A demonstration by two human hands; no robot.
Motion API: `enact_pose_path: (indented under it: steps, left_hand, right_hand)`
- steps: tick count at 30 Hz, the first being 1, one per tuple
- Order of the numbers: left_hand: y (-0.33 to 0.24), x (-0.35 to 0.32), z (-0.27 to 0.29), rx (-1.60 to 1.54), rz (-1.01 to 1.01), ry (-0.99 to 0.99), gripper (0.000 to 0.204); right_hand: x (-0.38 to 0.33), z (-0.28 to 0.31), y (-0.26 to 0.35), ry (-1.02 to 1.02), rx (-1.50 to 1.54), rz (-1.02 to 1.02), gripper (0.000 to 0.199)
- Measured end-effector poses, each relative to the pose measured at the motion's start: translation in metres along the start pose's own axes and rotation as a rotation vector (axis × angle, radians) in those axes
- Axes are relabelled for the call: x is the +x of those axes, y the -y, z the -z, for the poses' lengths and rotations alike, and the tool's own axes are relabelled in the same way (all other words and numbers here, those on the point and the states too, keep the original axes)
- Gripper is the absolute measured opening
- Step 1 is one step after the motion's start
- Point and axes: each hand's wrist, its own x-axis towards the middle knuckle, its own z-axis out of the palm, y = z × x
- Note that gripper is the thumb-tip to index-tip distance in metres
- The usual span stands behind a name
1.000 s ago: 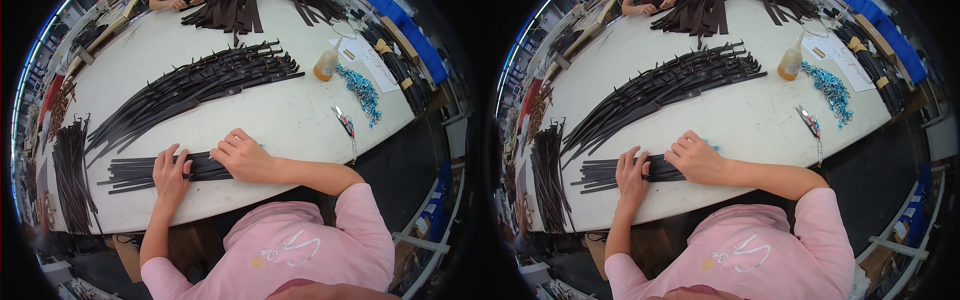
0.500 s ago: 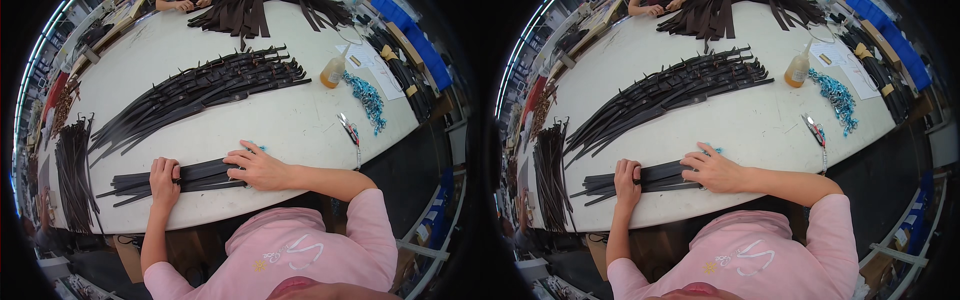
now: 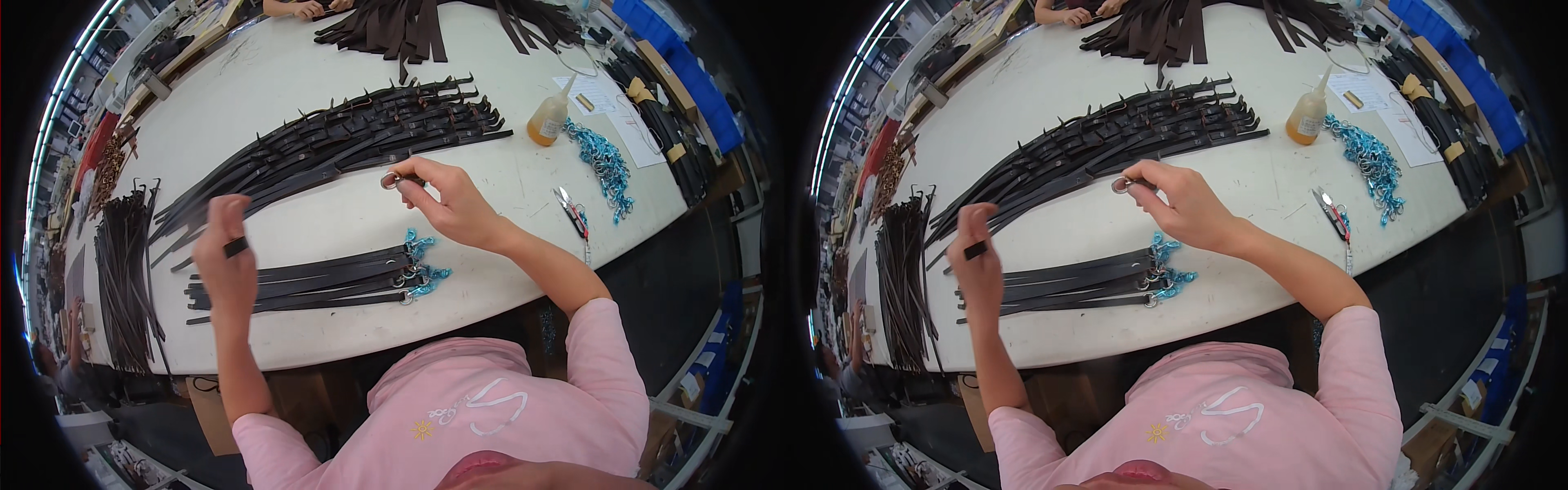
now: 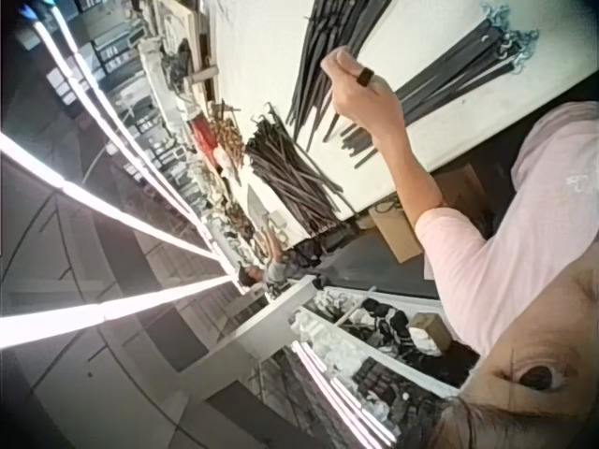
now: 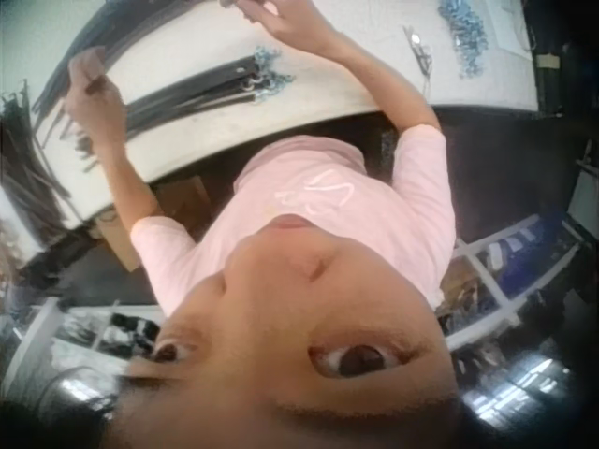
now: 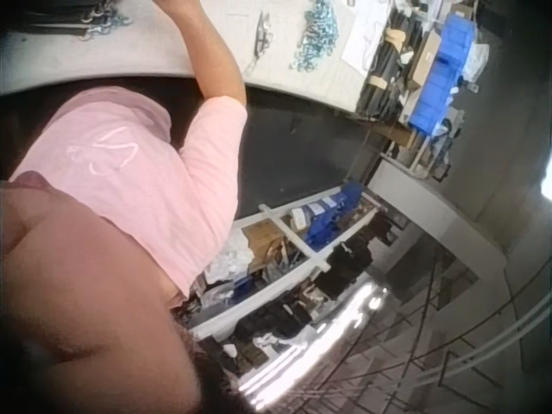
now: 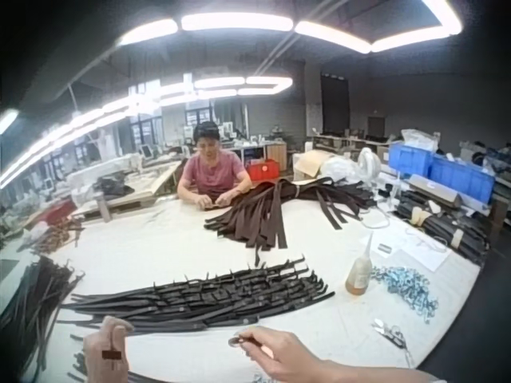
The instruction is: The person attaches small blue metal charms to black leather straps using silver split rings. They pick up a strap and a ring, thread the strap through the ring, and then attach the charm to the ring, repeating this process for multiple units.
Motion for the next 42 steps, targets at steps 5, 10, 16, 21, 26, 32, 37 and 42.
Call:
enact_pose_path:
  steps: [5, 10, 16, 21, 26, 32, 37, 42]
  left_hand:
    - [-0.03, -0.024, -0.101, -0.492, 0.27, 0.577, 0.027]
    - [-0.028, -0.04, -0.112, -0.637, 0.3, 0.611, 0.018]
    - [-0.03, -0.047, -0.118, -0.767, 0.27, 0.702, 0.026]
    - [-0.021, -0.052, -0.124, -0.879, 0.339, 0.654, 0.021]
    - [-0.026, -0.041, -0.114, -0.869, 0.529, 0.782, 0.029]
    - [-0.025, -0.04, -0.118, -0.885, 0.509, 0.776, 0.032]
    - [-0.023, -0.049, -0.13, -0.908, 0.451, 0.714, 0.032]
    - [-0.026, -0.047, -0.129, -0.885, 0.5, 0.725, 0.033]
  right_hand:
    - [-0.008, -0.014, -0.039, 0.048, 0.305, -0.235, 0.025]
    - [-0.015, -0.012, -0.044, 0.172, 0.429, -0.446, 0.031]
    - [-0.021, -0.019, -0.032, 0.281, 0.509, -0.428, 0.026]
    - [-0.018, -0.023, -0.037, 0.253, 0.609, -0.515, 0.026]
    - [-0.016, -0.013, -0.041, 0.225, 0.66, -0.574, 0.029]
    - [-0.017, -0.011, -0.039, 0.227, 0.602, -0.585, 0.028]
    - [-0.018, -0.015, -0.042, 0.231, 0.65, -0.588, 0.025]
    - [-0.024, -0.024, -0.043, 0.238, 0.525, -0.395, 0.023]
